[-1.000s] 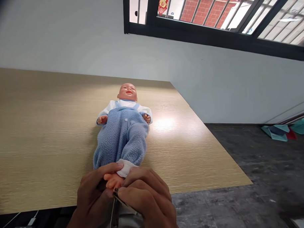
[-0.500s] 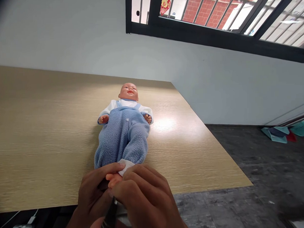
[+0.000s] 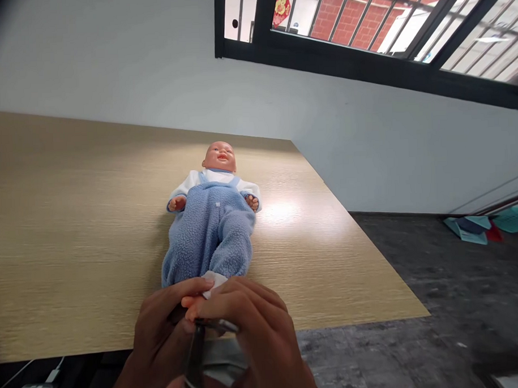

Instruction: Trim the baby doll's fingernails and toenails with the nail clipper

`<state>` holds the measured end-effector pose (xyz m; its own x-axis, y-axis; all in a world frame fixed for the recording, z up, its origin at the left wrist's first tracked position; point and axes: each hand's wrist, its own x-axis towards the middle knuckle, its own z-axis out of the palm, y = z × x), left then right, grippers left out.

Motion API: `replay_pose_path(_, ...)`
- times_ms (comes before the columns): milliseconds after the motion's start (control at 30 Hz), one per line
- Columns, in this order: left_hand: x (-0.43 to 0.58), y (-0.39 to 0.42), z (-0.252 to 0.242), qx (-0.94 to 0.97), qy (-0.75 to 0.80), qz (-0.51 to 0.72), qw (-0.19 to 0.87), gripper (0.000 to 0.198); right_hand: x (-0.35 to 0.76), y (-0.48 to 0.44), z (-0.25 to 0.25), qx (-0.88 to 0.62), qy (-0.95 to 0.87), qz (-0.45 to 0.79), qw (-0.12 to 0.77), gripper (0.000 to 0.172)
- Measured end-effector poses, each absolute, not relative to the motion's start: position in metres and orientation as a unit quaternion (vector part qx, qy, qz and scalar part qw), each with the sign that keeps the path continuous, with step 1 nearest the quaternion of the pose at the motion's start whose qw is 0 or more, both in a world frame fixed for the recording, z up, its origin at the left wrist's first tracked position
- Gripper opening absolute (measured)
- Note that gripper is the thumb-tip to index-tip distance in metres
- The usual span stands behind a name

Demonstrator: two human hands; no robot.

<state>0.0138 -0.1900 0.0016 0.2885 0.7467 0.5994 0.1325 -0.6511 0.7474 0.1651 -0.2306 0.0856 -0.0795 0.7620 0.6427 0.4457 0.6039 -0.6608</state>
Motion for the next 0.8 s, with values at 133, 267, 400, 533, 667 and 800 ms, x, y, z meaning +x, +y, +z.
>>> replay_pose_path(133,0.015,-0.191,0.000,0.748,0.296,0.518,0.290,0.027,0.163,-0.231,0.074,-0.392,-0.689,0.157,0.589,0.028)
replay_pose_path(267,0.016,-0.190,0.001,0.749,0.281,0.521,0.298,0.026,0.162,-0.231,0.073,-0.385,-0.700,0.143,0.584,0.029)
replay_pose_path(400,0.016,-0.190,0.000,0.747,0.282,0.521,0.304,0.025,0.161,-0.230,0.074,-0.390,-0.715,0.135,0.565,0.030)
replay_pose_path(533,0.016,-0.190,0.003,0.746,0.269,0.521,0.314,0.026,0.160,-0.228,0.079,-0.406,-0.719,0.112,0.553,0.026)
replay_pose_path(667,0.016,-0.190,0.009,0.745,0.268,0.520,0.320,0.026,0.158,-0.227,0.086,-0.417,-0.734,0.088,0.529,0.026)
replay_pose_path(800,0.017,-0.191,0.007,0.741,0.272,0.516,0.331,0.026,0.159,-0.226,0.092,-0.423,-0.747,0.089,0.506,0.026)
